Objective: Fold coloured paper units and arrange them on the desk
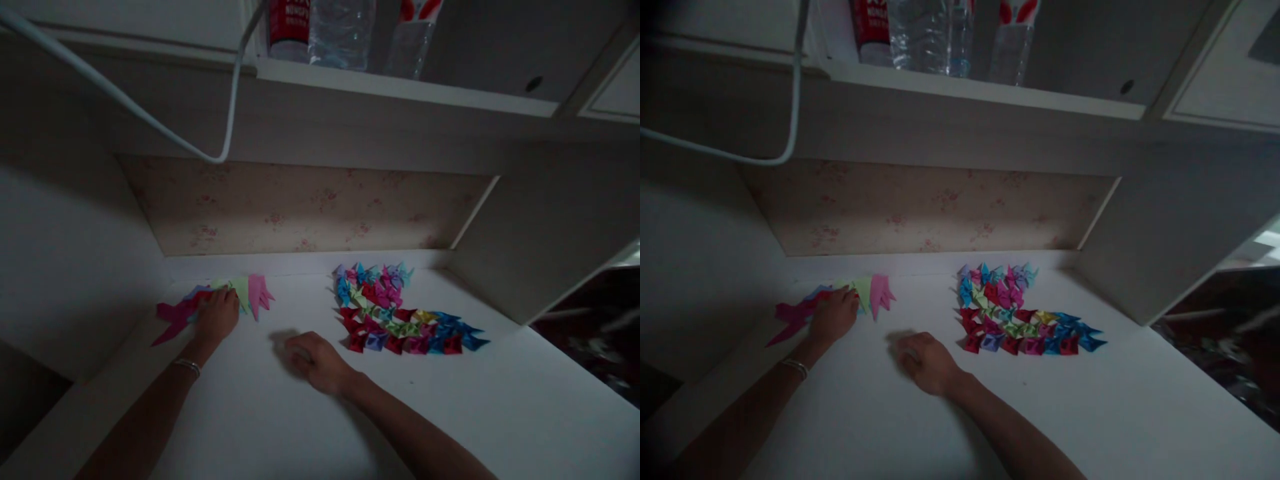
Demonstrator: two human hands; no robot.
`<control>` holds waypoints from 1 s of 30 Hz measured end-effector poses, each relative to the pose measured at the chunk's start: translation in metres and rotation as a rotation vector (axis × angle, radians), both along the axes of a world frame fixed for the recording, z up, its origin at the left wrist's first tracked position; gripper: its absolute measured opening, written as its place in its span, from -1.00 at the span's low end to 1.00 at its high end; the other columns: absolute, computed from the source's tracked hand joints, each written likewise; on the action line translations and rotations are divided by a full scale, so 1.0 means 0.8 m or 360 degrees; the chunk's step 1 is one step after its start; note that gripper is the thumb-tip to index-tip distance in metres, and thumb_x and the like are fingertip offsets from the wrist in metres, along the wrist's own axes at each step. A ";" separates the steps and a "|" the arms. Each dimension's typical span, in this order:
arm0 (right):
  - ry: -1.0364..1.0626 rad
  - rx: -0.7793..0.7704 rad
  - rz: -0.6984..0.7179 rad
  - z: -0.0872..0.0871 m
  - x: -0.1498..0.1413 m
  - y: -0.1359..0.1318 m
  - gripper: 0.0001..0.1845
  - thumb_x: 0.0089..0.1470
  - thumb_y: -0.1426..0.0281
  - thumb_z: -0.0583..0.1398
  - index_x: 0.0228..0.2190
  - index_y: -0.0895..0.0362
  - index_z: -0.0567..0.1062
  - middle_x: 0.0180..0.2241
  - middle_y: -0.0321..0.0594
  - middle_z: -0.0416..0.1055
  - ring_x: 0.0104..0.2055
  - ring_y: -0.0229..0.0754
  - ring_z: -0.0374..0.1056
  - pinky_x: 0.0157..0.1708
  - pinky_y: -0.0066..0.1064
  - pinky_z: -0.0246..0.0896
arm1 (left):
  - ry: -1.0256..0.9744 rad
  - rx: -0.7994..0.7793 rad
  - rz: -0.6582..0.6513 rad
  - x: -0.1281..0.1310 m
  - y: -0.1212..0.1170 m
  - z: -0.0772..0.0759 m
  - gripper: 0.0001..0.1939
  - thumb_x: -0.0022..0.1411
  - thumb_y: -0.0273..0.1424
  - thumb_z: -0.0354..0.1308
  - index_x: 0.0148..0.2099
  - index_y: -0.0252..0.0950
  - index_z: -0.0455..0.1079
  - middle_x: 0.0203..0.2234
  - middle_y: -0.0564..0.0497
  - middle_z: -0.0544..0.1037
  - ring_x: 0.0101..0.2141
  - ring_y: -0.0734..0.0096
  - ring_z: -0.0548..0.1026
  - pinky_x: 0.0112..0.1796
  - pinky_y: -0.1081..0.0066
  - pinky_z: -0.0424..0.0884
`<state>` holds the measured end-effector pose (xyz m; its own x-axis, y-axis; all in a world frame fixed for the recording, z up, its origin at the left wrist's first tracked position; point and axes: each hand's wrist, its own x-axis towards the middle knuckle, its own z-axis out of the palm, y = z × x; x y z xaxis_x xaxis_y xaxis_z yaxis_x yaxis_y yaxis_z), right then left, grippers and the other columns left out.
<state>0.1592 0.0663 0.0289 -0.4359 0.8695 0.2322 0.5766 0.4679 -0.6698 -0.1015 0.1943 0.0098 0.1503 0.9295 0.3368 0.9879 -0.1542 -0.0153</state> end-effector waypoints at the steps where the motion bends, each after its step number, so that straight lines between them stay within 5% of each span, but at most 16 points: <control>1: 0.0021 -0.0053 -0.0038 -0.002 0.018 -0.012 -0.73 0.15 0.39 0.07 -0.15 0.10 0.50 -0.17 -0.17 0.50 -0.12 -0.14 0.36 -0.08 -0.37 0.21 | 0.0015 -0.0031 -0.0139 0.012 0.000 -0.001 -0.62 0.29 -0.35 -0.10 0.09 -0.27 0.32 0.14 -0.18 0.32 0.13 0.07 0.23 0.08 0.06 0.10; 4: 0.0082 -0.0135 -0.0183 -0.005 0.070 -0.046 -0.72 0.17 0.40 0.03 -0.30 0.13 0.54 -0.31 -0.20 0.53 -0.29 -0.17 0.40 -0.26 -0.42 0.25 | 0.0037 -0.0137 -0.0379 0.039 -0.001 -0.006 -0.66 0.27 -0.27 -0.07 0.04 -0.12 0.36 0.08 -0.02 0.42 0.11 0.22 0.27 0.09 0.19 0.13; 10: 0.0343 -0.0310 -0.0733 -0.013 0.189 -0.097 -0.68 0.10 0.18 0.10 -0.37 0.12 0.56 -0.40 -0.22 0.52 -0.38 -0.12 0.37 -0.39 -0.39 0.23 | 0.0019 -0.0103 -0.0046 0.036 0.002 0.007 -0.56 0.27 -0.18 -0.13 -0.02 -0.33 0.40 -0.13 -0.26 0.53 -0.08 -0.09 0.43 -0.11 -0.06 0.26; 14: 0.0718 -0.0088 -0.1581 -0.032 0.300 -0.109 -0.53 -0.02 0.07 0.15 -0.21 0.15 0.54 -0.29 -0.13 0.53 -0.34 -0.06 0.38 -0.33 -0.32 0.26 | 0.0044 0.0088 0.0076 0.052 -0.013 0.012 -0.53 0.26 -0.14 -0.12 -0.07 -0.38 0.42 -0.08 -0.34 0.47 -0.02 -0.19 0.37 -0.08 -0.15 0.21; 18: 0.0581 0.0358 -0.2404 -0.041 0.403 -0.100 -0.44 0.03 0.11 0.03 -0.09 0.23 0.48 -0.14 0.01 0.47 -0.11 0.06 0.35 -0.13 -0.21 0.20 | -0.0170 -0.0068 -0.0401 0.120 -0.052 0.004 -0.53 0.30 -0.14 -0.14 0.03 -0.35 0.35 -0.02 -0.24 0.45 0.00 0.10 0.38 0.01 0.14 0.27; 23: 0.0400 0.0106 -0.2269 -0.030 0.463 -0.069 -0.39 -0.05 0.12 0.07 -0.10 0.27 0.51 -0.04 0.11 0.41 0.00 0.18 0.29 -0.03 -0.12 0.12 | -0.0543 -0.0249 -0.0866 0.235 -0.117 0.005 -0.36 0.16 0.00 0.04 0.20 -0.21 0.16 0.19 -0.12 0.21 0.16 0.18 0.20 0.11 0.25 0.18; 26: 0.0352 -0.0047 -0.2110 -0.029 0.461 -0.048 -0.41 -0.09 0.09 0.12 -0.12 0.22 0.54 -0.12 0.06 0.48 -0.08 0.14 0.35 -0.07 -0.16 0.18 | -0.0551 -0.0263 -0.1087 0.298 -0.135 0.018 -0.25 0.01 -0.01 0.19 0.22 -0.10 0.13 0.19 -0.06 0.19 0.15 0.13 0.18 0.14 0.19 0.12; 30: 0.0317 -0.0082 -0.2047 -0.037 0.438 -0.029 -0.39 -0.05 0.04 0.09 -0.08 0.16 0.53 -0.09 0.00 0.49 -0.04 0.11 0.34 -0.02 -0.16 0.15 | -0.0445 -0.0349 -0.1121 0.351 -0.130 0.026 -0.12 -0.13 0.11 0.21 0.22 -0.07 0.12 0.18 -0.09 0.19 0.18 -0.02 0.09 0.13 0.01 0.06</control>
<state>0.5093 0.0434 -0.0009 0.7490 0.6454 0.1499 0.4789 -0.3710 -0.7956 0.1795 0.0903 0.0310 0.6653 0.6965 0.2688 0.6192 -0.7160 0.3224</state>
